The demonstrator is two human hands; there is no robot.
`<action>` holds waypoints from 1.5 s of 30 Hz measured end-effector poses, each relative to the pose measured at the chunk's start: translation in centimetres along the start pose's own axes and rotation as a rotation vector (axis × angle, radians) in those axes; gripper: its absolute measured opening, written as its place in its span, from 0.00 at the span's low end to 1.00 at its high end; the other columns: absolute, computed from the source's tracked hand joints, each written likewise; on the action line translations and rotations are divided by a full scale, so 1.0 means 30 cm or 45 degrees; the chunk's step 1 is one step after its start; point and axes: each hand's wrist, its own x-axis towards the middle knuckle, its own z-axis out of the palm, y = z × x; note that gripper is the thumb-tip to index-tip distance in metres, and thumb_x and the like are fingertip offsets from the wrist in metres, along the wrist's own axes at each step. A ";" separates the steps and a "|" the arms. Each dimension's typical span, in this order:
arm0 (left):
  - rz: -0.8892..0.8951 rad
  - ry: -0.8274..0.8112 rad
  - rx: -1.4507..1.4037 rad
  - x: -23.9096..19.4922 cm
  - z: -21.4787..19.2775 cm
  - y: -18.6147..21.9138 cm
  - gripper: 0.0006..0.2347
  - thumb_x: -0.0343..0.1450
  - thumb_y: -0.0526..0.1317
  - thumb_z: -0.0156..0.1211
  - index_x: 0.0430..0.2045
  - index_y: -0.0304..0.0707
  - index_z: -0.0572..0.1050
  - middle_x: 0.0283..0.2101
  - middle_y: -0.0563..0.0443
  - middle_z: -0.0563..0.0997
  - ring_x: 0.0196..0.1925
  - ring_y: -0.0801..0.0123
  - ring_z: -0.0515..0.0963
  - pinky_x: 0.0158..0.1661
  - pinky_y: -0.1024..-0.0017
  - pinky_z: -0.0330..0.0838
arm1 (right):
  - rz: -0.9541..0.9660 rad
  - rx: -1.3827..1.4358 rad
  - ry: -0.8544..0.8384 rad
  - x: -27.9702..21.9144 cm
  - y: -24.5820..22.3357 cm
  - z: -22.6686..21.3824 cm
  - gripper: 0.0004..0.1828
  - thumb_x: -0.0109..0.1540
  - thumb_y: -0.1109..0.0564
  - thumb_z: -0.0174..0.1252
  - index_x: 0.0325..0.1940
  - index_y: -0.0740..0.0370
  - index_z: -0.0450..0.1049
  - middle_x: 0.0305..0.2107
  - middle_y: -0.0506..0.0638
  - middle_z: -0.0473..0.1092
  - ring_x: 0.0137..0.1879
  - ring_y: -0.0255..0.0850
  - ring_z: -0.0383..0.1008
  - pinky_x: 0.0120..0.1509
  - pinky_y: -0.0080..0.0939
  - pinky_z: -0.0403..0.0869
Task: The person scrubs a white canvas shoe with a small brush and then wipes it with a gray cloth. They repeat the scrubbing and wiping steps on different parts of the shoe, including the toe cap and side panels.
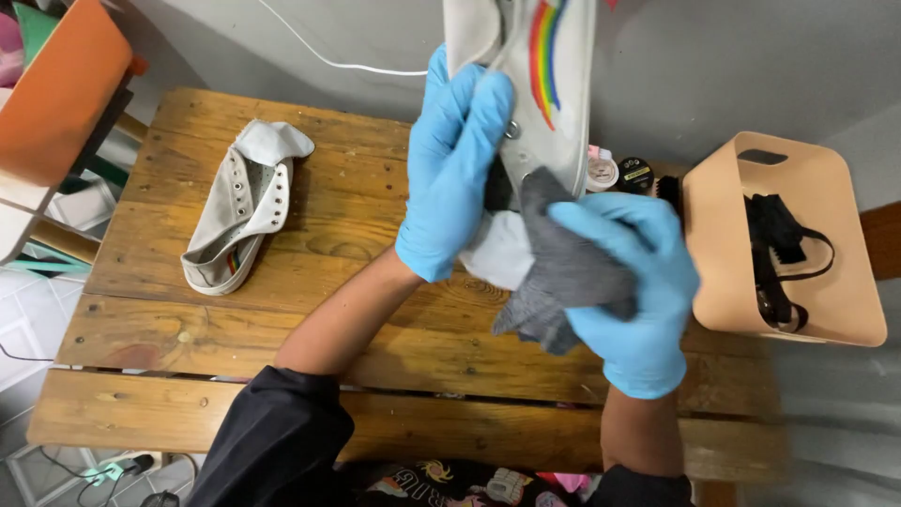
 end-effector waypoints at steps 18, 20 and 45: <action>0.265 0.063 0.246 -0.010 -0.075 -0.113 0.17 0.86 0.47 0.46 0.68 0.41 0.66 0.68 0.50 0.70 0.75 0.67 0.70 0.83 0.66 0.64 | -0.009 0.021 0.158 -0.041 -0.009 -0.076 0.16 0.57 0.68 0.63 0.49 0.80 0.76 0.46 0.71 0.72 0.49 0.57 0.75 0.58 0.49 0.72; 0.230 0.030 0.354 -0.022 -0.069 -0.128 0.16 0.86 0.43 0.46 0.70 0.39 0.65 0.74 0.47 0.67 0.81 0.64 0.64 0.87 0.64 0.56 | -0.022 0.063 0.297 -0.045 0.037 -0.064 0.12 0.68 0.69 0.64 0.54 0.80 0.73 0.49 0.68 0.69 0.57 0.57 0.73 0.65 0.50 0.74; 0.442 -0.306 0.446 0.038 -0.031 -0.014 0.13 0.81 0.41 0.38 0.25 0.38 0.60 0.35 0.51 0.59 0.38 0.65 0.62 0.41 0.66 0.62 | -0.489 -0.638 -0.668 -0.016 0.037 -0.047 0.34 0.52 0.35 0.67 0.61 0.41 0.78 0.40 0.41 0.71 0.39 0.42 0.72 0.30 0.46 0.69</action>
